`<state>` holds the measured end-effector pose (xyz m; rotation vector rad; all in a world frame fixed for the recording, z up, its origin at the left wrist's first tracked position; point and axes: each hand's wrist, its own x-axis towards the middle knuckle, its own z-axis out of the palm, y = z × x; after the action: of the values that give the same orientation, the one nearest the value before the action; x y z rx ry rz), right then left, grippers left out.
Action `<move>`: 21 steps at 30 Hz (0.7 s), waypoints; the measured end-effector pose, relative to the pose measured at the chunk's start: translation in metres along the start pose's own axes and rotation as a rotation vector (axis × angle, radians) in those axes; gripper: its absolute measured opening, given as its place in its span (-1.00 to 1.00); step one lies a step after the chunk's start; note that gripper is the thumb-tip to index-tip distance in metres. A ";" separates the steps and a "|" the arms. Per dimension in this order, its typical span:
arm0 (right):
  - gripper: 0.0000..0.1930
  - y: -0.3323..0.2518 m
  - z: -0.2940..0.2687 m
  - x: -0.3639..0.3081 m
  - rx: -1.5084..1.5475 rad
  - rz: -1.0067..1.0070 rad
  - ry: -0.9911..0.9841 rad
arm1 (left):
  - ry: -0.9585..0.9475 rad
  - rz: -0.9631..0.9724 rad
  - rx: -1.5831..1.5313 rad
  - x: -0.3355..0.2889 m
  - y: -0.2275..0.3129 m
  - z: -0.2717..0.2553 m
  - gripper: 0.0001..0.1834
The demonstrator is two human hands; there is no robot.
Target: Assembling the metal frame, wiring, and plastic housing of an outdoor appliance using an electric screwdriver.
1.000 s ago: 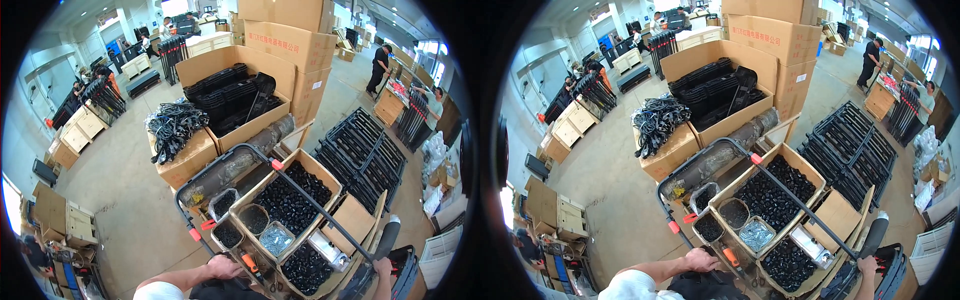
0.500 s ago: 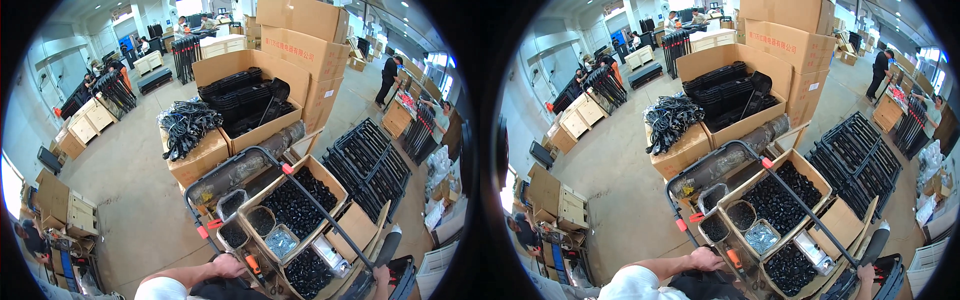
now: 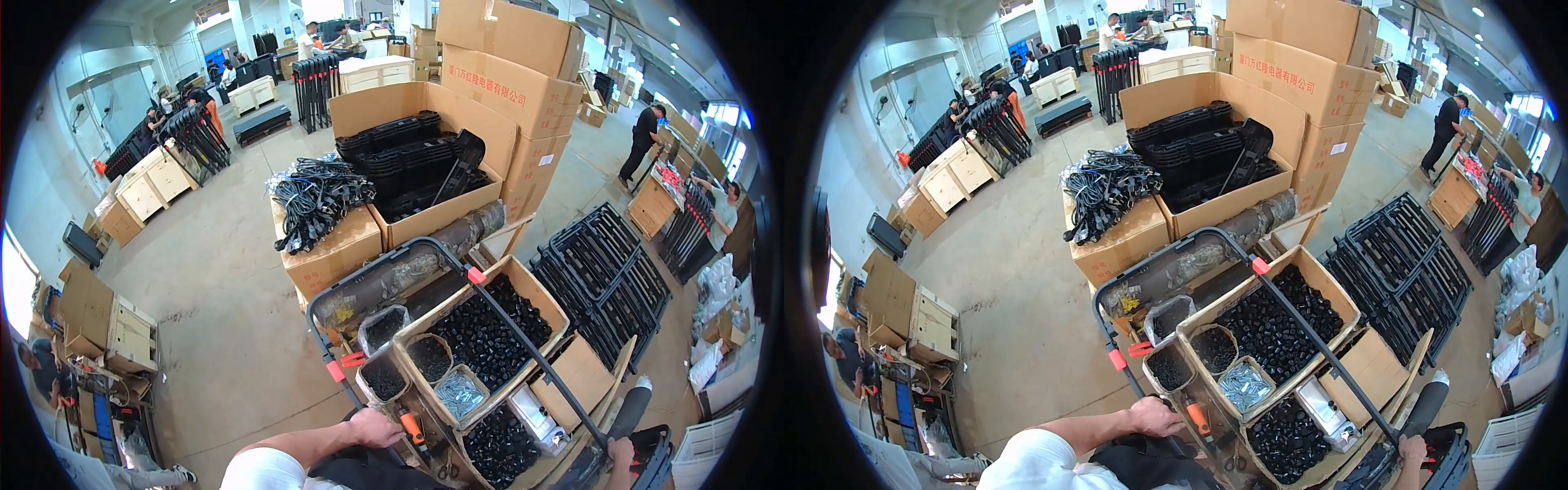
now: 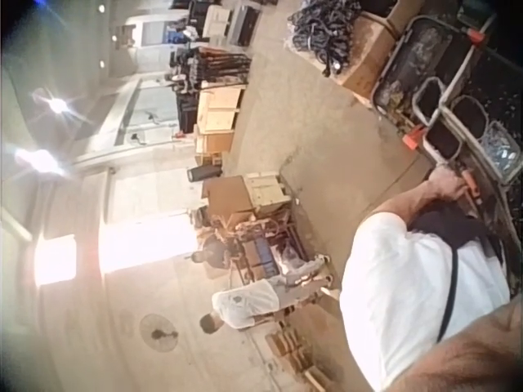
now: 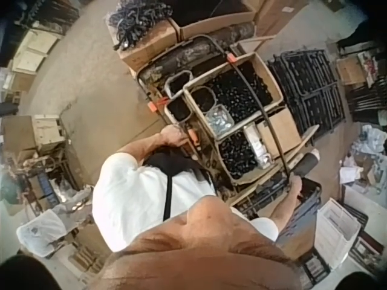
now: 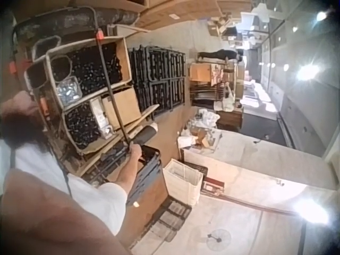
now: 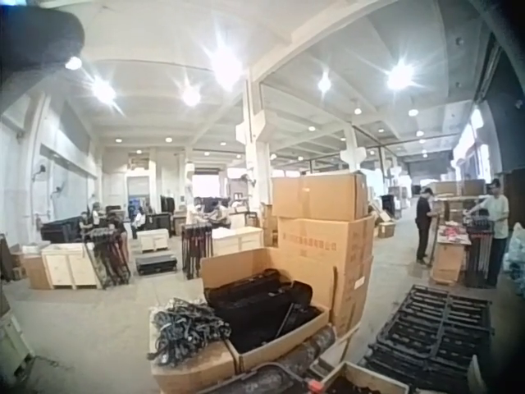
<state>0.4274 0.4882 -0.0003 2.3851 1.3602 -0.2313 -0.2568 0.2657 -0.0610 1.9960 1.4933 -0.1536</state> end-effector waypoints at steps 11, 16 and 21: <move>-0.50 0.019 0.044 0.036 -0.129 -0.050 0.089 | 0.060 -0.004 0.030 0.001 0.003 0.004 -0.50; -0.51 0.020 0.041 0.031 -0.107 -0.006 0.122 | 0.039 -0.022 0.029 0.006 0.014 0.004 -0.44; -0.49 0.017 0.047 0.031 -0.024 0.044 0.171 | 0.066 -0.021 0.048 0.009 0.007 0.004 -0.46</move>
<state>0.4598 0.4859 -0.0489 2.4586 1.3737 0.0012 -0.2457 0.2698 -0.0655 2.0418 1.5664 -0.1351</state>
